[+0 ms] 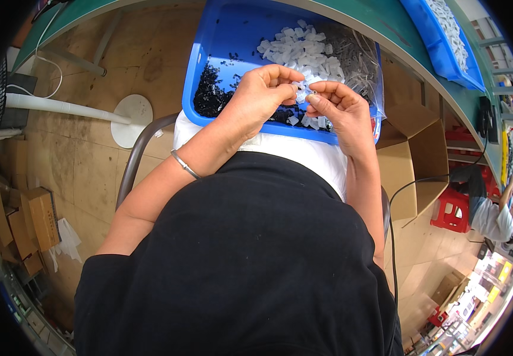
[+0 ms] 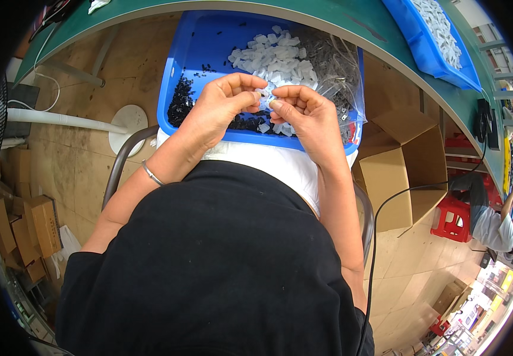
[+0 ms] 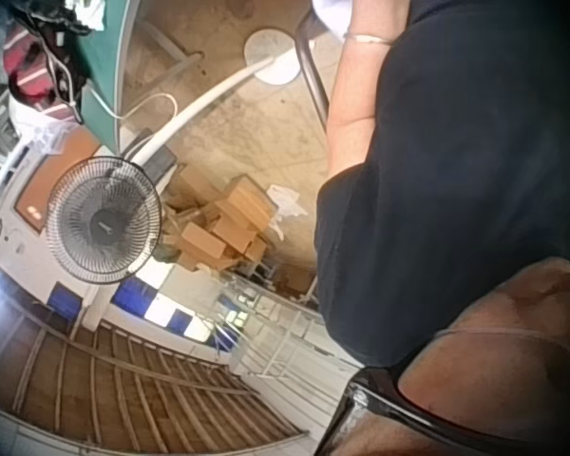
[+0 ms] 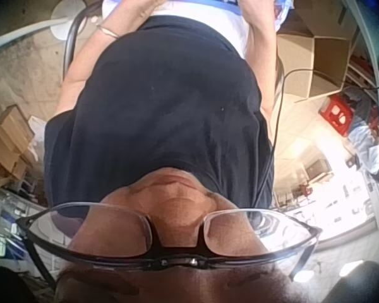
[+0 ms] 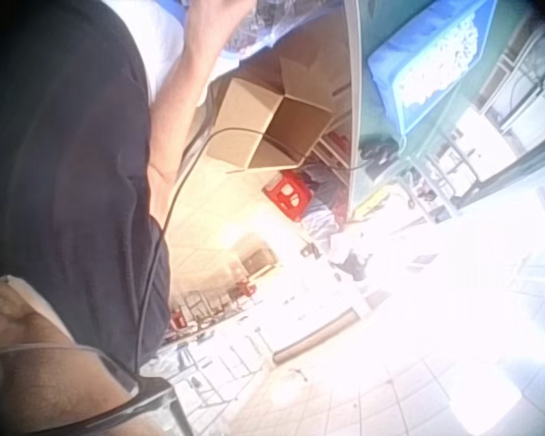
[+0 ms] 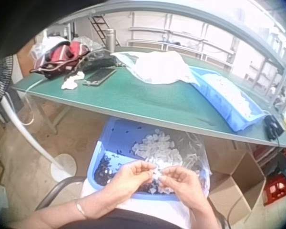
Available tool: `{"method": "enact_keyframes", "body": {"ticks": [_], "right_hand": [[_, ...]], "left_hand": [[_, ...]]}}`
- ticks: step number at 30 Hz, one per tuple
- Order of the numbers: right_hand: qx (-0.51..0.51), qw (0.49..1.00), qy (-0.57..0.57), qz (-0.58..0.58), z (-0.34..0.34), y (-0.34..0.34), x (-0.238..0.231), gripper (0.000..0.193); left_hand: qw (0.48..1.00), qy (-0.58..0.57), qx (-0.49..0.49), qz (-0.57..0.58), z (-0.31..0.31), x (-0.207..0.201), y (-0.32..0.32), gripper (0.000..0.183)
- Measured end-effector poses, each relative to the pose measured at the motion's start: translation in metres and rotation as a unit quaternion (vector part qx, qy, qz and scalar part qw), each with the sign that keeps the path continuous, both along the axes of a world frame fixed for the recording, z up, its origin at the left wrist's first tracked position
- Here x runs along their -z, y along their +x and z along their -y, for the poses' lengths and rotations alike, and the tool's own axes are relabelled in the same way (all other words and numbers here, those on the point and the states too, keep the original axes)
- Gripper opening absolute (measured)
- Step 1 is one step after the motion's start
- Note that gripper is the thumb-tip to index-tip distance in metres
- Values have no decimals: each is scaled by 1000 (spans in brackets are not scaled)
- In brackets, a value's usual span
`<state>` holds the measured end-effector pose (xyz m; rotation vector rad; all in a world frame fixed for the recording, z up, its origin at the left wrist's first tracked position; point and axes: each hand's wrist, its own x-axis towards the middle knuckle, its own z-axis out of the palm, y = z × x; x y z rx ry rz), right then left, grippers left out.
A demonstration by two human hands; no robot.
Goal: The person assembles components by picking up white plastic parts and small black pieces from a tray, fitting them together by hand, and placing the assembled pieces into a separate tray.
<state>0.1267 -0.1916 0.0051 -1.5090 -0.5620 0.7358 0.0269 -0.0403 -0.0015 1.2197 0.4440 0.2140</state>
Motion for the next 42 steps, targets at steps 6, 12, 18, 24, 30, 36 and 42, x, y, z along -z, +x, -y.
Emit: {"method": "enact_keyframes", "body": {"ticks": [6, 12, 18, 24, 30, 36, 42], "right_hand": [[4, 1000, -4, 25, -2, -4, -3, 18], [-19, 999, 12, 23, -2, -4, -5, 18], [1, 1000, -3, 6, -1, 0, -4, 18], [3, 1000, -17, 26, 1, 2, -2, 16], [25, 997, -34, 66, -2, 0, 0, 14], [53, 993, -73, 74, -8, -5, -1, 11], [42, 996, -58, 53, -7, -2, 3, 10]], "left_hand": [[1000, 26, -3, 4, -1, 3, 0, 24], [998, 56, 0, -13, 2, -4, 0, 26], [990, 130, 44, 8, 1, 1, 0, 26], [985, 162, 64, -14, 1, -5, -1, 27], [987, 141, 78, -8, -1, -7, -2, 29], [989, 136, 60, -14, 3, -1, -2, 31], [998, 46, 45, -17, 1, 0, -1, 32]]}}
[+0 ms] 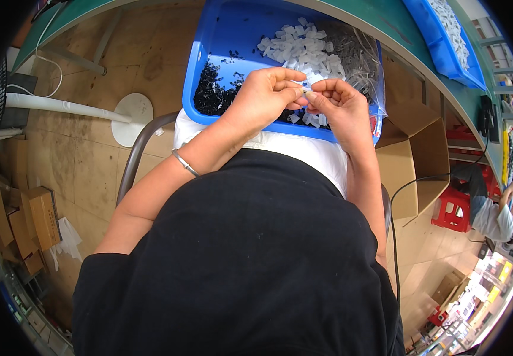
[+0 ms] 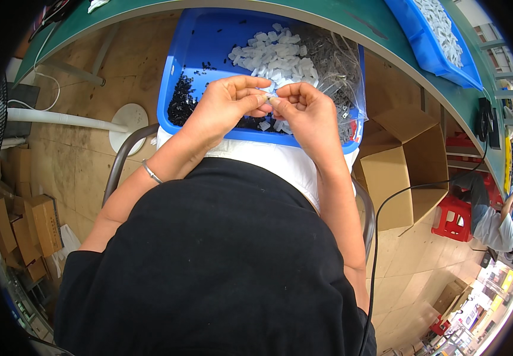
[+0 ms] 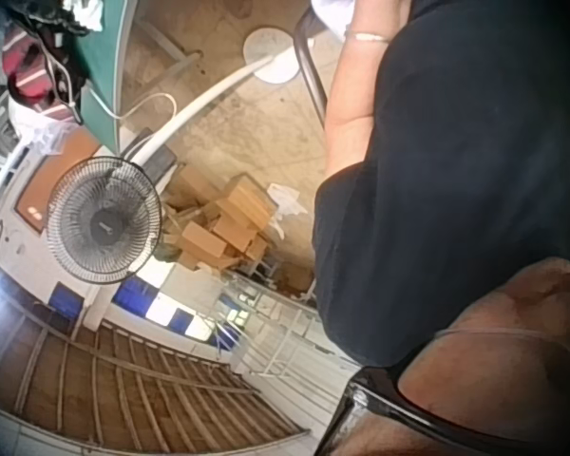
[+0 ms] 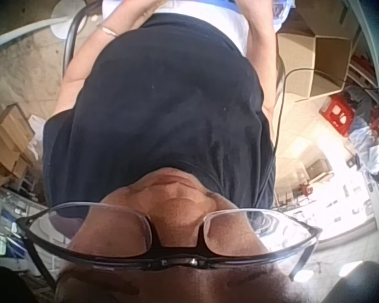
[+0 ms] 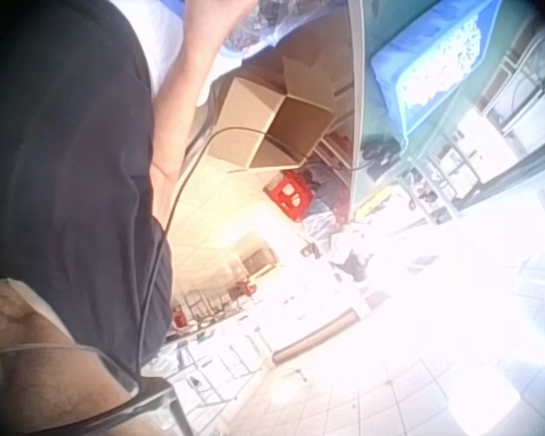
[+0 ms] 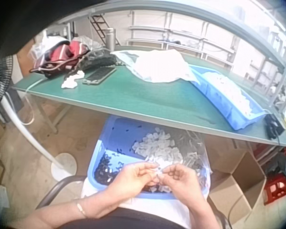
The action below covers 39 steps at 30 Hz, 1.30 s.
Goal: The person assembles components by picking up white plastic parts and small black pieces from a tray, fitting them together by hand, and placing the assembled pieces into a separate tray.
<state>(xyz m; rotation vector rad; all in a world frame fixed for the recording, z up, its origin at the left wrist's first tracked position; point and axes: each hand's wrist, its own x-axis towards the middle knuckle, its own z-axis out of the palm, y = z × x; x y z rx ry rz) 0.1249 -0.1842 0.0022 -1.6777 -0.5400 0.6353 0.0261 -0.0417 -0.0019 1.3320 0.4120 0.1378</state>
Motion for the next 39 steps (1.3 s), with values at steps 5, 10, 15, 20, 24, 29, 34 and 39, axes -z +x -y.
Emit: {"method": "enact_keyframes", "body": {"ticks": [5, 10, 15, 20, 24, 29, 34, 39], "right_hand": [[-16, 1000, 2, -12, 1, -1, -3, 9], [-22, 1000, -2, -18, 2, 0, -4, 9], [-33, 999, 0, -22, 3, 2, -4, 10], [-35, 999, 0, -29, 6, 3, -6, 13], [-32, 999, -3, -29, 5, 3, -6, 13], [-28, 999, -7, -27, 5, 3, -5, 13], [-30, 999, -7, -28, 5, 3, -6, 13], [-26, 999, -19, 3, 7, 4, -19, 12]], "left_hand": [[1000, -10, -1, -9, -1, 1, 0, 33], [1000, -17, -6, -4, 0, 2, 0, 32], [999, -49, -12, -3, 0, 4, 0, 31], [998, -58, -10, -10, 0, 1, 0, 30], [999, -44, -18, 3, 1, 5, 0, 29], [999, -6, -35, 6, 6, 5, 1, 29], [999, 33, -37, 16, 7, 6, 1, 29], [1000, 13, -23, 10, 7, -2, 0, 32]]}}
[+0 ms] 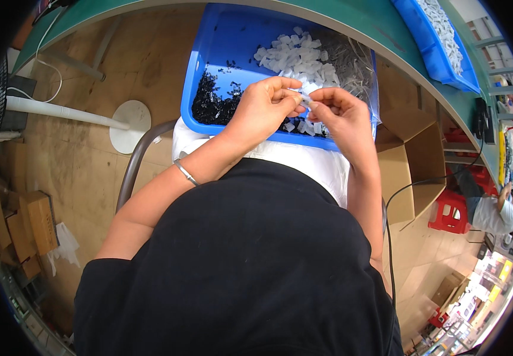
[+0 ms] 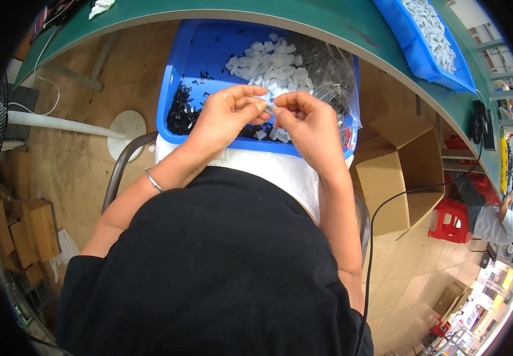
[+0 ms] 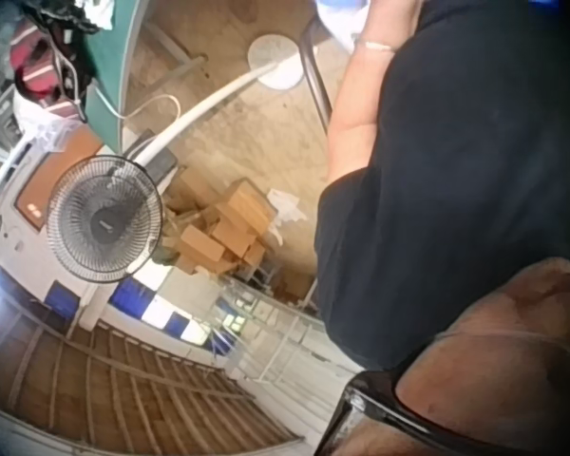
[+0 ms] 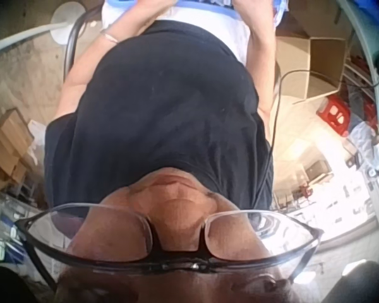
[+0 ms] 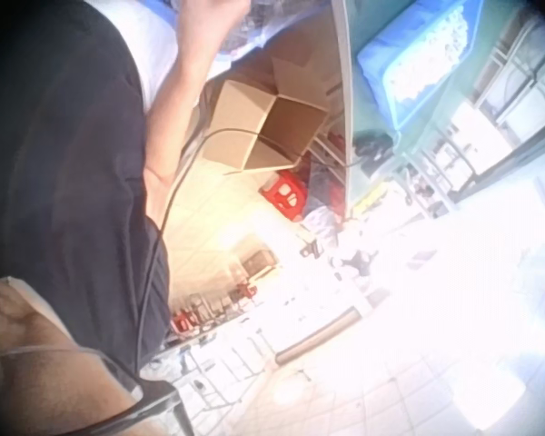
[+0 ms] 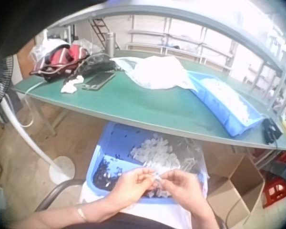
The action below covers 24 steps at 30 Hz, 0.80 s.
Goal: The person assembles components by picking up white plastic parts and small black pieces from a tray, fitting them together by hand, and placing the assembled pieces into a separate tray.
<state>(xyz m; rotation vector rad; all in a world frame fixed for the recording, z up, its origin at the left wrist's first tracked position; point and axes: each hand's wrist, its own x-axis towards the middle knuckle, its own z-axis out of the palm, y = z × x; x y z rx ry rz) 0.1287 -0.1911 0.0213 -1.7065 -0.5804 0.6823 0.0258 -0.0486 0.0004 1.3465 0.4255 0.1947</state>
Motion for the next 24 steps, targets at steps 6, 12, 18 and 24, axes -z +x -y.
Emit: {"method": "enact_keyframes", "body": {"ticks": [6, 12, 18, 24], "right_hand": [[247, 885, 99, 382, 16, 60, -103, 17], [287, 752, -49, 592, 64, 184, -129, 23], [27, 882, 6, 471, 3, 48, -69, 13], [-225, 907, -143, 325, -12, -9, 6, 14]], "left_hand": [[989, 142, -29, 36, -43, -5, 6, 31], [940, 342, 5, -6, -50, 5, 8, 22], [843, 534, 22, 59, -36, 34, 10, 21], [796, 600, 22, 78, -37, 41, 22, 15]]}}
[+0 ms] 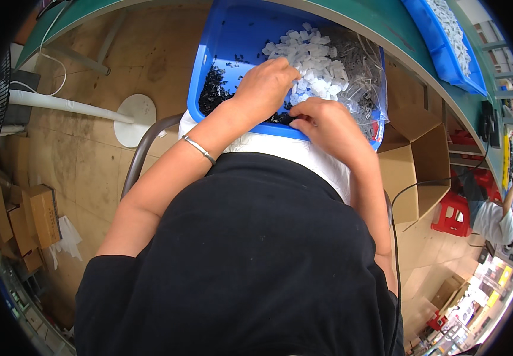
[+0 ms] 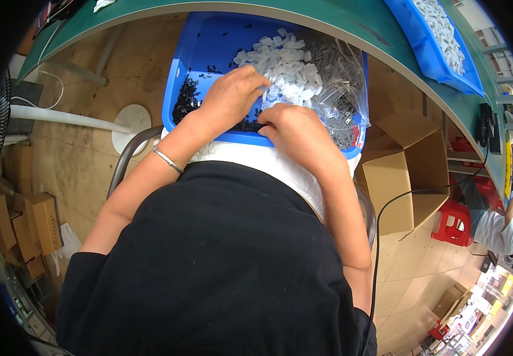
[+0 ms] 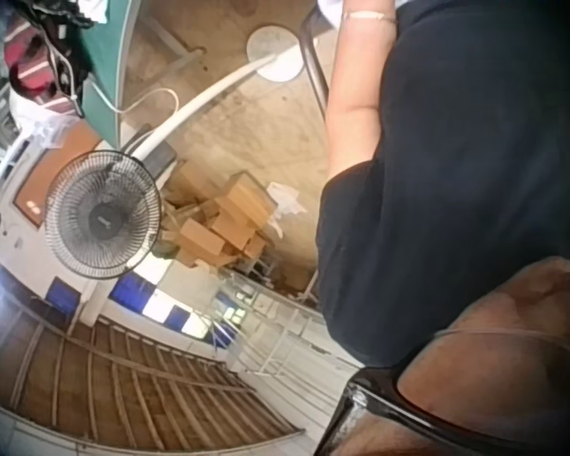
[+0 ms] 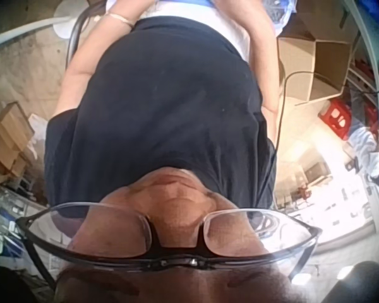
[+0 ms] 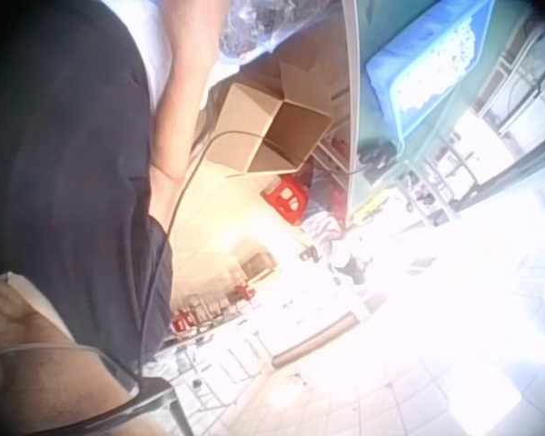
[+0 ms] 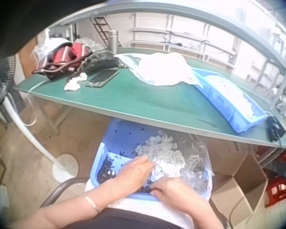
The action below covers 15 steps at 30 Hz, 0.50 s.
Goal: The person assembles components by picking up white plastic parts and small black pieces from a tray, fitting them together by hand, and placing the assembled pieces into a separate tray.
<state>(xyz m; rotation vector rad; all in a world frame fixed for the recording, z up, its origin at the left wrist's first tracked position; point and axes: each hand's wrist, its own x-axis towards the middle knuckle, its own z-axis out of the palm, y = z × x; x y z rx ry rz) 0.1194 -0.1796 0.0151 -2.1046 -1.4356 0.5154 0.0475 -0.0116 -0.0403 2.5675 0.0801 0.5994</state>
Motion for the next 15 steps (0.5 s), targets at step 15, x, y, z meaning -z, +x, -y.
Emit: {"method": "enact_keyframes", "body": {"ticks": [15], "right_hand": [[52, 997, 37, 31, -9, -6, 16, 9]], "left_hand": [[869, -487, -44, -79, -7, -22, -8, 11]]}}
